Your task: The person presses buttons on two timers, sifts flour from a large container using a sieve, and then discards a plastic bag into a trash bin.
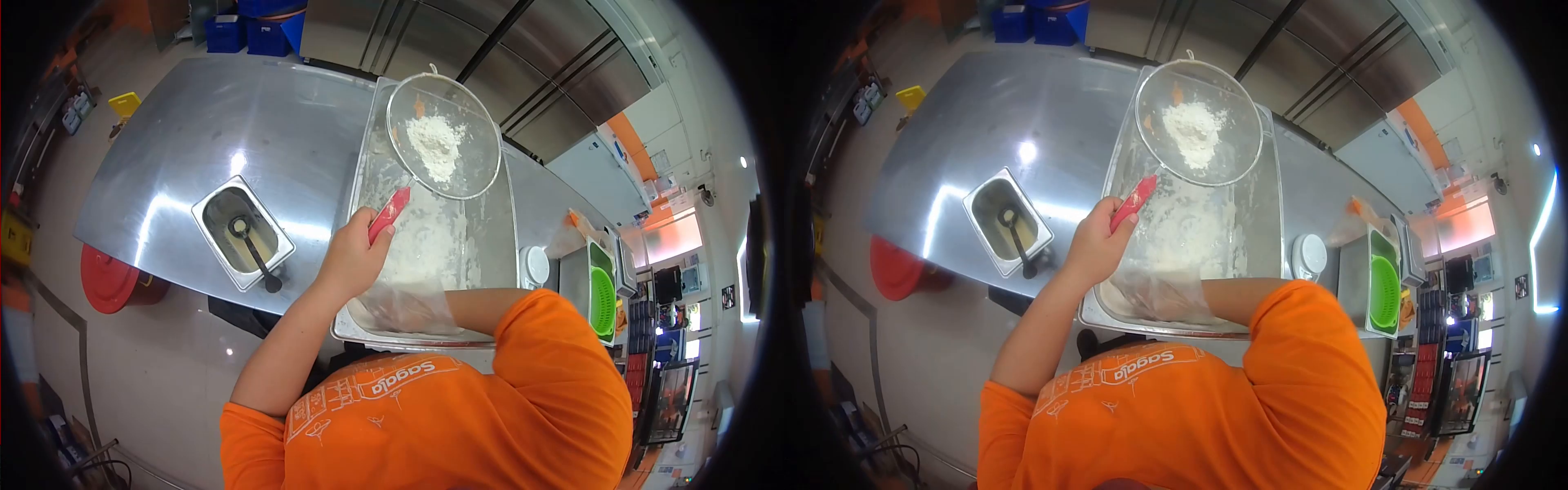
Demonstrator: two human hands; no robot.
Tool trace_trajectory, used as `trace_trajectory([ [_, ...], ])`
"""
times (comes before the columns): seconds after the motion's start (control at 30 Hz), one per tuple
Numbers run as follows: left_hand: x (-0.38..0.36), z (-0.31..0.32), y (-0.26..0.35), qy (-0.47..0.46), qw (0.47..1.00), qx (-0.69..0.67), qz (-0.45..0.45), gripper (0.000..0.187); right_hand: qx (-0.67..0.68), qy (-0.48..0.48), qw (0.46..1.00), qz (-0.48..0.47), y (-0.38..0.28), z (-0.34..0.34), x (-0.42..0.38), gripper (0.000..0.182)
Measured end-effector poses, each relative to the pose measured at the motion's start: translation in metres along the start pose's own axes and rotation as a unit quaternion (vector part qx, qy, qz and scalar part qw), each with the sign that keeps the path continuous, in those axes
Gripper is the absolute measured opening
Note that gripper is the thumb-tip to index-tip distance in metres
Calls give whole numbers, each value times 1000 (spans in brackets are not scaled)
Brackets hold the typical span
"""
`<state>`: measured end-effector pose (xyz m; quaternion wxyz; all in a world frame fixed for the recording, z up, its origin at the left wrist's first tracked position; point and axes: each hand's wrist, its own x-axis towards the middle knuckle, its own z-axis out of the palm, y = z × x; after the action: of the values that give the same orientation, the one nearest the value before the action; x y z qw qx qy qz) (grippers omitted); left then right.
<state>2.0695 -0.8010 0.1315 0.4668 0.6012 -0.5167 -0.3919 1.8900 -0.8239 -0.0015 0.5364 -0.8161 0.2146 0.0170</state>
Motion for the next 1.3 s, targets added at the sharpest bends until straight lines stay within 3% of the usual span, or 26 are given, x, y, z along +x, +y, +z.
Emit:
trace_trajectory([
  [0.07,2,-1,0,15,999,-26,26,20,64,-15,998,10,-2,-9,-27,45],
  [0.13,2,-1,-1,11,999,-30,25,20,-146,-181,971,62,-38,-56,-41,45],
  [0.2,2,-2,0,12,999,-33,24,21,-192,-141,958,162,-74,-98,-39,43],
  [0.27,2,-2,-1,3,1000,-7,5,24,-312,-44,947,55,-1,-138,-46,40],
  [0.33,2,-1,-3,8,1000,-15,8,24,-567,-76,781,251,11,-165,-31,35],
  [0.4,1,0,-3,13,1000,-22,12,24,-668,-65,732,117,33,-178,-35,29],
  [0.43,0,0,-1,10,1000,-20,7,23,-666,-66,733,116,33,-174,-36,29],
  [0.6,0,-1,-1,5,1000,-7,5,22,-423,-141,872,202,19,-123,-60,28],
  [0.73,1,1,-7,22,999,-35,33,22,-210,-195,918,274,-1,-85,-98,28],
  [0.77,1,0,-7,22,999,-37,33,22,-212,-195,917,277,3,-76,-105,28],
  [0.8,0,0,-5,21,998,-37,35,22,-8,-62,946,318,13,-66,-110,32],
  [0.83,0,-1,-4,16,999,-28,28,22,197,74,918,336,13,-62,-107,36],
  [0.87,0,-2,-3,13,1000,-20,19,22,196,74,919,333,15,-63,-100,36],
  [1.03,1,2,-10,15,999,-33,31,21,-144,58,915,373,15,-33,-36,56],
  [1.17,0,2,-8,22,998,-44,44,21,-90,105,934,329,-49,-19,-10,62],
  [1.23,0,2,-6,26,998,-28,46,21,-198,-59,942,264,-83,-21,-2,53],
  [1.27,0,3,-5,33,998,-16,49,21,-199,-55,943,262,-77,-18,6,53],
  [1.3,-1,3,-4,32,998,-14,53,21,-190,-131,948,218,-64,-14,16,56],
])
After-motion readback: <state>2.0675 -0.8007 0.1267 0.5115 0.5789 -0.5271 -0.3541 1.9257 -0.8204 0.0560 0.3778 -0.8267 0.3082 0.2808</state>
